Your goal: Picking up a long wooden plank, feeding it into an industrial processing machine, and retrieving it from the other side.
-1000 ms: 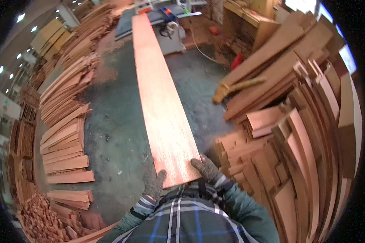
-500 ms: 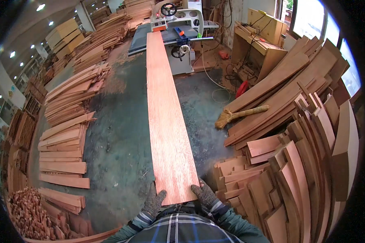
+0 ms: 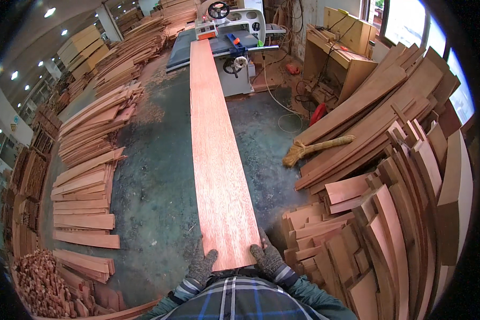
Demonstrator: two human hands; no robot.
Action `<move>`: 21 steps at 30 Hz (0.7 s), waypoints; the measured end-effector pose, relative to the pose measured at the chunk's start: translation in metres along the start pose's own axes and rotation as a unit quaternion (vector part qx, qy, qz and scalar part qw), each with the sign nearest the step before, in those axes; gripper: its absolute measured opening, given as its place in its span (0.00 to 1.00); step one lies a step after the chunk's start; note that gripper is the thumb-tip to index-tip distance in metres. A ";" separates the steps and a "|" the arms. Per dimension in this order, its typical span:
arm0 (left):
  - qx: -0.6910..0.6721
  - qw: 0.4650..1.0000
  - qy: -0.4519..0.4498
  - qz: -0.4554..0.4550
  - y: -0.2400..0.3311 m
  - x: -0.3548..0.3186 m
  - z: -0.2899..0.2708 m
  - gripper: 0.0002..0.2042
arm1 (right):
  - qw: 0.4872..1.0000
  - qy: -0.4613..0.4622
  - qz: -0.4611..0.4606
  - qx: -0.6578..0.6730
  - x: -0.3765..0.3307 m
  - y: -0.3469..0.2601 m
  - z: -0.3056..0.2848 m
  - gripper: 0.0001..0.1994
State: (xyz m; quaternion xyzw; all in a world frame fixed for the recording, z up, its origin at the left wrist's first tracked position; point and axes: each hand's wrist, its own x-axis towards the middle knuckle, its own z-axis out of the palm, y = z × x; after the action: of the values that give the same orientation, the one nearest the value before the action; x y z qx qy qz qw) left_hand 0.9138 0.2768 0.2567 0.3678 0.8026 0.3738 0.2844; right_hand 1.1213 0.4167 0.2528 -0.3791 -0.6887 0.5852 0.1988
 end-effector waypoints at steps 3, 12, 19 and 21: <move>0.021 1.000 0.009 0.013 0.001 0.001 0.000 0.38 | 1.000 0.004 0.006 0.022 0.000 -0.005 0.001 0.32; -0.014 1.000 0.012 -0.006 0.013 0.006 -0.006 0.36 | 0.999 0.003 -0.041 0.025 0.009 -0.006 0.002 0.30; -0.024 1.000 0.015 -0.006 0.019 0.022 -0.008 0.37 | 0.999 0.001 -0.044 0.021 0.031 0.015 0.002 0.32; -0.004 1.000 0.019 -0.002 0.020 0.024 -0.009 0.37 | 0.999 0.004 -0.049 0.013 0.034 0.021 0.004 0.31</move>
State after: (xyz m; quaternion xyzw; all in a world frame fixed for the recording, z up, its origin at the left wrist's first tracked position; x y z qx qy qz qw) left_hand 0.9012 0.3021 0.2737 0.3581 0.8069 0.3834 0.2713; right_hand 1.1033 0.4404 0.2258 -0.3445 -0.6978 0.5825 0.2347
